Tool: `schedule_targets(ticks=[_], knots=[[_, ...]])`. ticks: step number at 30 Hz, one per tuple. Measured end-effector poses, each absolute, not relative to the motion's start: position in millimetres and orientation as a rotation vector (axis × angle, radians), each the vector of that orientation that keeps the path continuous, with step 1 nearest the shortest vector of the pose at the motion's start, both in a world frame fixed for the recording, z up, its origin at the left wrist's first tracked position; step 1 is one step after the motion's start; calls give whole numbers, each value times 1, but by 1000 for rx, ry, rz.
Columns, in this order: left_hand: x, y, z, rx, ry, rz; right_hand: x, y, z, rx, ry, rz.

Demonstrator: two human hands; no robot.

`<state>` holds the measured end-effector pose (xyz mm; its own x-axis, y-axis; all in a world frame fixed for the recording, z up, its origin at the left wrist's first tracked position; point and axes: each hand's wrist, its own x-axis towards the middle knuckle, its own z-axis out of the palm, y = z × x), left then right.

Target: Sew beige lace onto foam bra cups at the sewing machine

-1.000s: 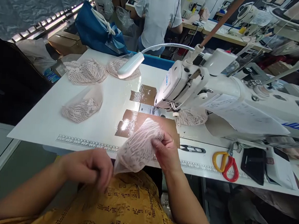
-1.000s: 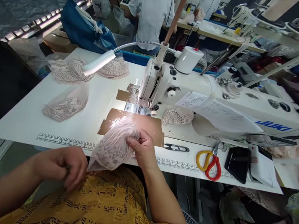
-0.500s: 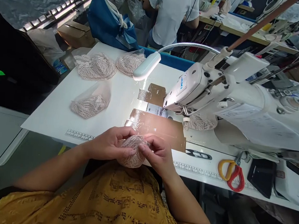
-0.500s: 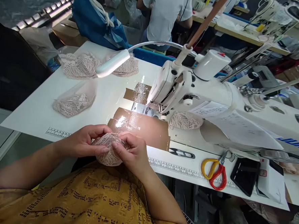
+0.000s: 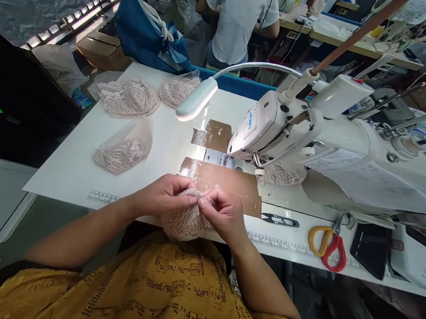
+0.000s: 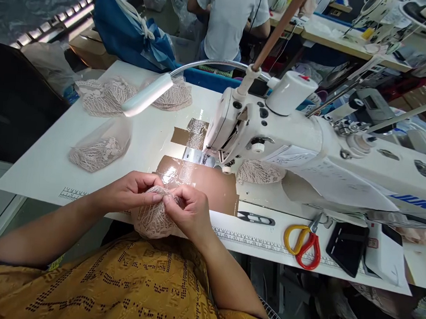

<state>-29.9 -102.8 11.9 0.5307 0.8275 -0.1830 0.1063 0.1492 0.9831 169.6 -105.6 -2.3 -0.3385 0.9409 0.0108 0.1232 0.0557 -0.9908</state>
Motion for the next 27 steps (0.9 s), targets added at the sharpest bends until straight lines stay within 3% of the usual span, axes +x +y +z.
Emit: schedule_targets(ticks=[6, 17, 27], knots=[[-26, -102, 12, 1330, 939, 648, 181, -98, 1, -1025, -1520, 1571], [-21, -91, 16, 1349, 698, 587, 187, -96, 16, -1067, -1626, 1534], [-8, -90, 4, 731, 860, 765, 195, -81, -3, -1098, -1382, 1690]])
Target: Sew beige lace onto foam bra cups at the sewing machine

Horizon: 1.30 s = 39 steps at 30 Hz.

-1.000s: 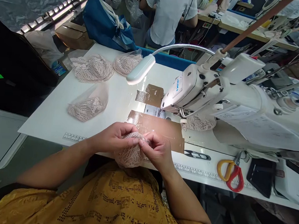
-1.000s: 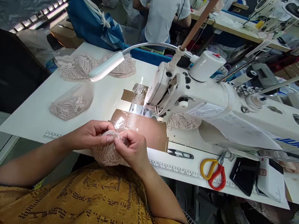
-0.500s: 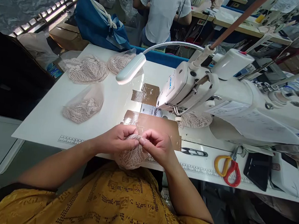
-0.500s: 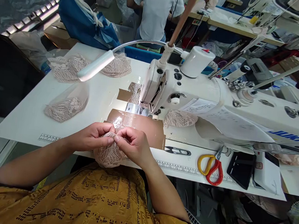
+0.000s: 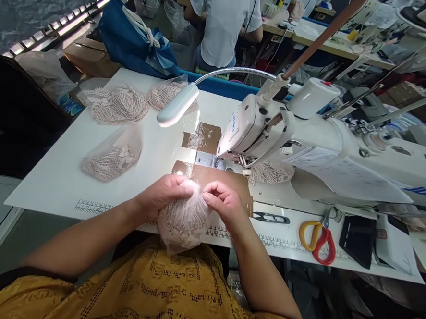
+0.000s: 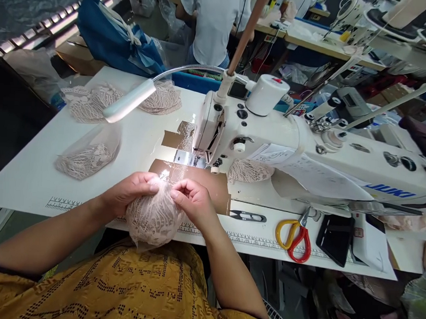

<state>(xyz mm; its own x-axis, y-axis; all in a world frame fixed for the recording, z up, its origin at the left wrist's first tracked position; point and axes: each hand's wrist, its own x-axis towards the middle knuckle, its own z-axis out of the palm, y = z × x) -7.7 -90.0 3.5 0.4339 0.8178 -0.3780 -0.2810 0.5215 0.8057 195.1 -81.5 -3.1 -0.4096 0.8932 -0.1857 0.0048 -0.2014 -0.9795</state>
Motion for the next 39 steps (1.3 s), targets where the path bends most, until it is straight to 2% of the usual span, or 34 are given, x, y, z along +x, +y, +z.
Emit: schedule_targets(ticks=[3, 7, 11, 16, 21, 24, 27, 31, 35, 39], knots=[[-35, -78, 22, 956, 1115, 975, 219, -80, -2, -1181, -1415, 1568], [-46, -54, 39, 1730, 1532, 1066, 248, -80, 4, -1315, -1507, 1338], [4, -31, 12, 2343, 1504, 627, 246, -67, 10, -1398, -1754, 1131], [65, -40, -25, 2439, 1397, 460, 228, -49, 1, -1490, -2115, 824], [64, -62, -7, 2592, 1411, 138, 223, -53, -20, -1487, -2396, 650], [48, -56, 15, 2515, 1194, 3, 224, -57, -27, -1488, -2482, 510], [33, -42, 20, 2354, 954, 141, 224, -57, -30, -1473, -2543, 372], [25, -30, -14, 2545, 1008, 508, 222, -54, -30, -1497, -2574, 255], [23, -22, -50, 2704, 1055, 557, 220, -51, -30, -1554, -2558, 215], [19, -8, -58, 2766, 956, 625, 216, -47, -31, -1636, -2537, 202]])
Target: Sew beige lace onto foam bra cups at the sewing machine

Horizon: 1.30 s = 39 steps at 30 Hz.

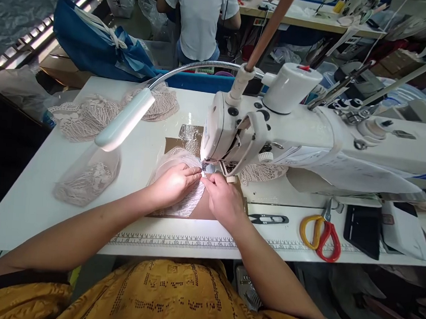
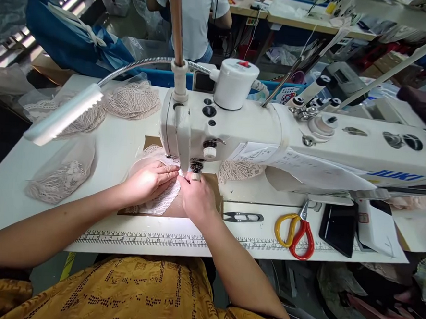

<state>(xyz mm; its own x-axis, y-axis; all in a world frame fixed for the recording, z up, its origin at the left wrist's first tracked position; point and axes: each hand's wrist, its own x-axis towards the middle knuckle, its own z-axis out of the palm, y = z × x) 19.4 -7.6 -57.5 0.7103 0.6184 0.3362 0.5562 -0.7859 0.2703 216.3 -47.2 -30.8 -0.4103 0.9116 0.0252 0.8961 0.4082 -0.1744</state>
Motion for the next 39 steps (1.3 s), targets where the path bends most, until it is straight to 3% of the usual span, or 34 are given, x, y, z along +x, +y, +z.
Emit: schedule_targets(ticks=[16, 35, 39], knots=[[13, 14, -53, 2781, 875, 700, 209, -45, -30, -1747, -2571, 217], [3, -9, -29, 2665, 1440, 325, 212, -44, -41, -1657, -2417, 140], [-47, -26, -9, 2540, 1484, 493, 216, -46, -41, -1600, -2387, 163]])
